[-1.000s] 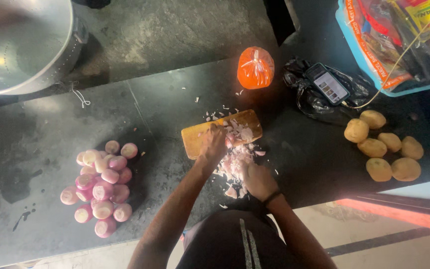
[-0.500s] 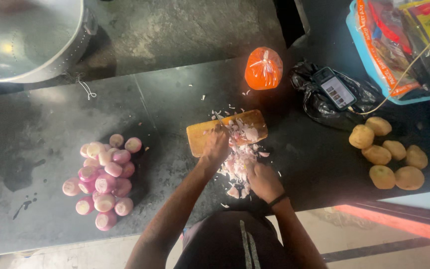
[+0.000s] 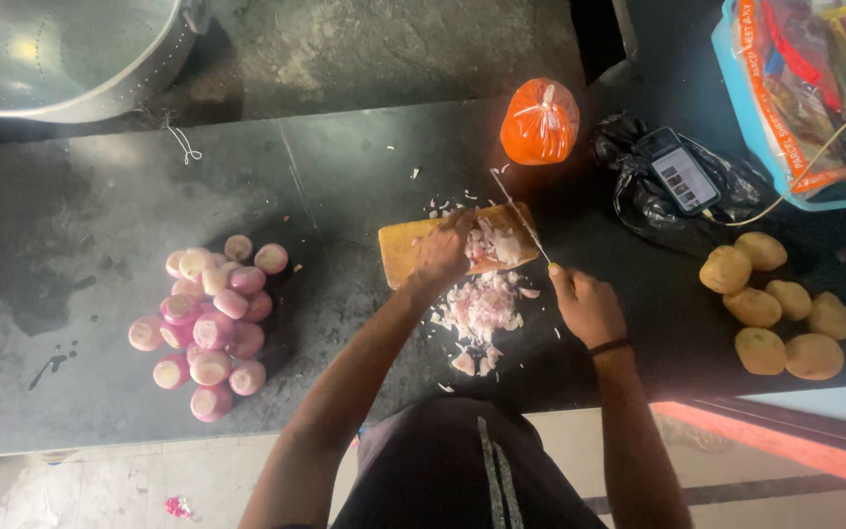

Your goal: The person chops red onions on a wooden cutting board using a yellow-handled knife. The person repeatedly slices the onions into small pieces, accumulating a pile of chopped onions on the board. A pile of whole red onions and several potatoes are visible on the counter.

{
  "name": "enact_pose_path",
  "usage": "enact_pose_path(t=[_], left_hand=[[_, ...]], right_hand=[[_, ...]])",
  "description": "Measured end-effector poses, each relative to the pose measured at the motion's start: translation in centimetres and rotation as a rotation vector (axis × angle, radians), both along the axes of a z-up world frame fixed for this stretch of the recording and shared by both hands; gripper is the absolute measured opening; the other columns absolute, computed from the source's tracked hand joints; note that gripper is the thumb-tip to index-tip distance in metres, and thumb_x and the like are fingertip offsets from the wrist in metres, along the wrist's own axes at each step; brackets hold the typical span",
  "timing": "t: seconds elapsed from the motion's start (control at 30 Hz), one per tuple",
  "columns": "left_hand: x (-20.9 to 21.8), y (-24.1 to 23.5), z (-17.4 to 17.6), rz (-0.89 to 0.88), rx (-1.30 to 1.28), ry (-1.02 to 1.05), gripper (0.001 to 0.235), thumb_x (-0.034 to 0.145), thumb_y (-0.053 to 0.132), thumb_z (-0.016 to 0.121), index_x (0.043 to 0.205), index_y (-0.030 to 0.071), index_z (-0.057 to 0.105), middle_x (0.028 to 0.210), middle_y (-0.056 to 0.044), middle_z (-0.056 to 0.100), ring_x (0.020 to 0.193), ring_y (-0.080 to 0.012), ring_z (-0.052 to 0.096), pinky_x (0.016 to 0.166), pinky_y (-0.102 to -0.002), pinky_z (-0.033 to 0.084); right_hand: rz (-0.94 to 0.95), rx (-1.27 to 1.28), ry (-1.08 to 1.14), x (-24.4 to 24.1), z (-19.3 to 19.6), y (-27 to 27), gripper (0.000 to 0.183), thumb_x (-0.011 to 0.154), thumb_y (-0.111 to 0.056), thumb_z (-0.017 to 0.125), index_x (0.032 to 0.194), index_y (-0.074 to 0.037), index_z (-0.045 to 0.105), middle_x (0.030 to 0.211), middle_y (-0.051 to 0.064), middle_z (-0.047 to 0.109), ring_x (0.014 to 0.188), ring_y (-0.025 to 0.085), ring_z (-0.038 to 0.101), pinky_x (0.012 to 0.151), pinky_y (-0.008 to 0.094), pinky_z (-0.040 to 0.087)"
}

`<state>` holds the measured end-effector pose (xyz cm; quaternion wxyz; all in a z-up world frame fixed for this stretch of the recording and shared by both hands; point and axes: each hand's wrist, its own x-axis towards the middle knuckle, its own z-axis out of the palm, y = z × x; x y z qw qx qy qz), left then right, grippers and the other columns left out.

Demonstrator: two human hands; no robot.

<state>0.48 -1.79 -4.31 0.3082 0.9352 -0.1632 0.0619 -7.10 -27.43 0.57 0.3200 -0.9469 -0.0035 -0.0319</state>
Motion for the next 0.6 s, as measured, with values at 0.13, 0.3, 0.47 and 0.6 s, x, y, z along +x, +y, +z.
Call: enact_pose_path(t=[0.13,0.3,0.47,0.6], left_hand=[[-2.6,-1.1,-0.4,-0.105,0.090,0.008,0.081,0.068,-0.014,0.056,0.146,0.004,0.044,0.152,-0.019,0.047,0.137,-0.0387,0.054,0.112,-0.045,0.047],[-10.6,1.0,1.2,-0.203,0.029,0.147,0.084,0.069,-0.003,0.059,0.151,0.000,0.042,0.155,-0.023,0.043,0.125,-0.0398,0.062,0.102,-0.044,0.053],[-13.2,6.1,0.9,0.096,-0.106,-0.101,0.037,0.085,0.011,0.068,0.121,0.010,0.067,0.117,-0.014,0.070,0.103,-0.0328,0.071,0.091,-0.046,0.054],[-10.5,13.2,3.3,0.567,0.128,-0.120,0.011,0.092,0.013,0.065,0.096,0.015,0.074,0.089,-0.006,0.073,0.092,-0.0250,0.071,0.093,-0.045,0.044]], right_hand=[[0.094,-0.017,0.146,-1.5,0.1,-0.7,0.042,0.100,-0.041,0.059,0.087,-0.003,0.068,0.076,0.023,0.068,0.076,0.045,0.068,0.064,0.053,0.051],[0.100,0.289,0.431,-6.9,-1.4,-1.5,0.044,0.102,-0.041,0.058,0.091,0.000,0.070,0.075,0.019,0.065,0.066,0.032,0.061,0.056,0.043,0.046],[-0.193,0.798,0.845,-10.5,-3.4,-0.6,0.043,0.098,-0.042,0.050,0.103,-0.004,0.069,0.067,0.005,0.065,0.044,0.013,0.048,0.041,0.029,0.037],[-0.133,0.826,0.831,-10.7,-3.4,2.6,0.051,0.103,-0.047,0.045,0.102,-0.001,0.067,0.060,0.003,0.054,0.043,0.013,0.046,0.040,0.027,0.037]])
